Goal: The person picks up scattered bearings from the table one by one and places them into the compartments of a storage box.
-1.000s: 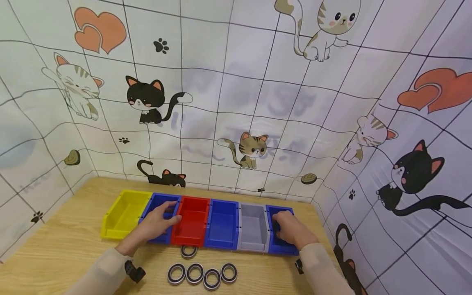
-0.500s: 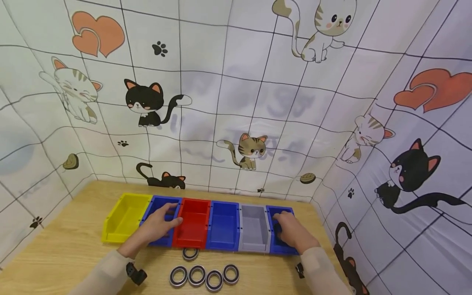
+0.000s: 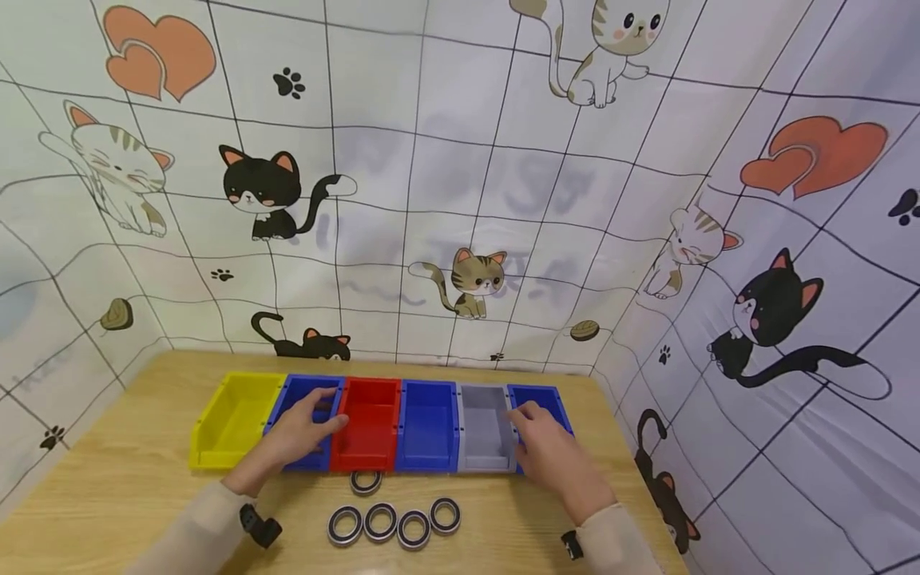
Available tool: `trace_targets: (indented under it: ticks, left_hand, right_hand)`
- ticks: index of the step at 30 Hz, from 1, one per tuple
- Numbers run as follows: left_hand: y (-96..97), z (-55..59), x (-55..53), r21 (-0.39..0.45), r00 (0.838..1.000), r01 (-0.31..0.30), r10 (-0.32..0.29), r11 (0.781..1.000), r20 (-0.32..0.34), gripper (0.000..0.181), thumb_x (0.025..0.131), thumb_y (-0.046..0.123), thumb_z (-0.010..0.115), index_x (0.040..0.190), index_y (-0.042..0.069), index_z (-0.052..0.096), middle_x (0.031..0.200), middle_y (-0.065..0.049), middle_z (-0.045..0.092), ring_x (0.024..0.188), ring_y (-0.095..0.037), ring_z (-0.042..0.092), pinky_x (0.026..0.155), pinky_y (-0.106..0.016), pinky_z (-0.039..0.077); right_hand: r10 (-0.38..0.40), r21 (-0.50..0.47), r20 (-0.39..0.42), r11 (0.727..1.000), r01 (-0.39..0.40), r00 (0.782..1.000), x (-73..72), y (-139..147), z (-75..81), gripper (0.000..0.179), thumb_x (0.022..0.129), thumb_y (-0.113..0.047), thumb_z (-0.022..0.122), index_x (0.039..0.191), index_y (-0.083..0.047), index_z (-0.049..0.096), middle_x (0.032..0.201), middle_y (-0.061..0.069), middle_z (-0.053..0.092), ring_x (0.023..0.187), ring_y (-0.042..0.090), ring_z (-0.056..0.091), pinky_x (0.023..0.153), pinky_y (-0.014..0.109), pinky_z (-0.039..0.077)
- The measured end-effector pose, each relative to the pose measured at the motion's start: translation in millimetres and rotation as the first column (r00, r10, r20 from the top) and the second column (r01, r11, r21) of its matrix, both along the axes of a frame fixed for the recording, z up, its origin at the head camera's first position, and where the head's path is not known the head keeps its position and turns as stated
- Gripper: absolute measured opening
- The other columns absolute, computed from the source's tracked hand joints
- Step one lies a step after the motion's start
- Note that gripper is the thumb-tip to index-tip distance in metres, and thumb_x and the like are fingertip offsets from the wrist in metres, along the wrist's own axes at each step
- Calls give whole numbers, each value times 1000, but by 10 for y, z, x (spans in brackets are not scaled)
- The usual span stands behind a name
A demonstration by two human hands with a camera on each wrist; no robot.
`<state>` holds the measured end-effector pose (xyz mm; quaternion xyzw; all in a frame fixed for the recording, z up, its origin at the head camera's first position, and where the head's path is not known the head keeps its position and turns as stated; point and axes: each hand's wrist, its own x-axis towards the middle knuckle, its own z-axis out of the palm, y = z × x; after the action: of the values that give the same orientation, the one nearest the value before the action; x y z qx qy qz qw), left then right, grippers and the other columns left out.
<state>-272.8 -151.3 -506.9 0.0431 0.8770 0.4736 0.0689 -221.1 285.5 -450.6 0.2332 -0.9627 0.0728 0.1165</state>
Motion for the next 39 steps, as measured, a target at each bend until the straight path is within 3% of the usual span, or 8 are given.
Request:
trace_targets:
  ticks: [3, 7, 16, 24, 29, 34, 36, 39]
  left_hand:
    - [20, 6, -12, 6, 1000, 1, -1, 1000, 9, 77, 114, 34, 76, 175, -1, 43, 165, -35, 61, 109, -34, 83, 91, -50, 74]
    - [8, 12, -16, 19, 1000, -4, 3, 1000, 24, 77, 114, 34, 76, 175, 0, 42, 164, -37, 61, 98, -27, 83, 87, -48, 74]
    - [-46, 49, 15, -28, 999, -19, 20, 999, 44, 79, 113, 37, 77, 175, 1, 43, 165, -35, 61, 131, -48, 76, 105, -62, 69]
    - [-23, 66, -2, 2, 998, -25, 25, 1000, 60, 79, 113, 36, 77, 175, 2, 43, 167, -34, 60, 119, -39, 82, 99, -55, 72]
    - [-23, 50, -3, -4, 998, -30, 30, 1000, 54, 77, 113, 35, 78, 175, 2, 45, 165, -34, 61, 122, -42, 81, 101, -58, 72]
    - [-49, -4, 28, 4, 997, -40, 40, 999, 62, 78, 112, 33, 79, 174, 1, 45, 163, -36, 62, 117, -40, 82, 94, -55, 74]
    - [-45, -7, 16, 12, 998, -38, 38, 999, 59, 78, 112, 34, 79, 174, 1, 45, 163, -36, 62, 118, -41, 82, 92, -53, 74]
    - [-20, 14, -32, 7, 999, -35, 35, 999, 34, 78, 112, 36, 79, 174, 3, 46, 163, -34, 63, 122, -41, 80, 96, -55, 73]
  right_hand:
    - [54, -18, -21, 998, -54, 998, 105, -88, -10, 53, 92, 2, 93, 142, -9, 77, 132, 12, 75, 105, 23, 76, 75, 30, 63]
    - [124, -52, 44, 991, -121, 991, 227, -214, -45, 49, 97, -4, 91, 143, -12, 77, 135, 11, 74, 101, 20, 75, 73, 27, 61]
    - [299, -76, 123, 954, -292, 946, 364, -508, -286, 47, 100, -23, 93, 143, -14, 78, 131, 6, 73, 104, 14, 74, 80, 27, 66]
    - [241, -26, 316, 969, -245, 918, 374, -678, -411, 55, 103, -46, 90, 152, -25, 76, 132, -6, 68, 109, 0, 63, 88, 25, 64]
    - [258, -70, 392, 966, -250, 883, 373, -734, -504, 54, 104, -51, 87, 153, -32, 73, 133, -8, 66, 103, -4, 57, 84, 21, 60]
    - [305, -107, 440, 951, -289, 845, 353, -761, -590, 44, 107, -46, 86, 148, -36, 73, 134, -10, 66, 107, -5, 55, 85, 19, 60]
    - [311, -103, 444, 949, -297, 840, 338, -771, -593, 41, 106, -41, 87, 145, -35, 75, 132, -11, 67, 108, -5, 55, 86, 19, 61]
    - [312, -61, 414, 947, -316, 855, 311, -784, -574, 39, 104, -36, 90, 141, -33, 78, 128, -11, 69, 107, -4, 56, 86, 19, 61]
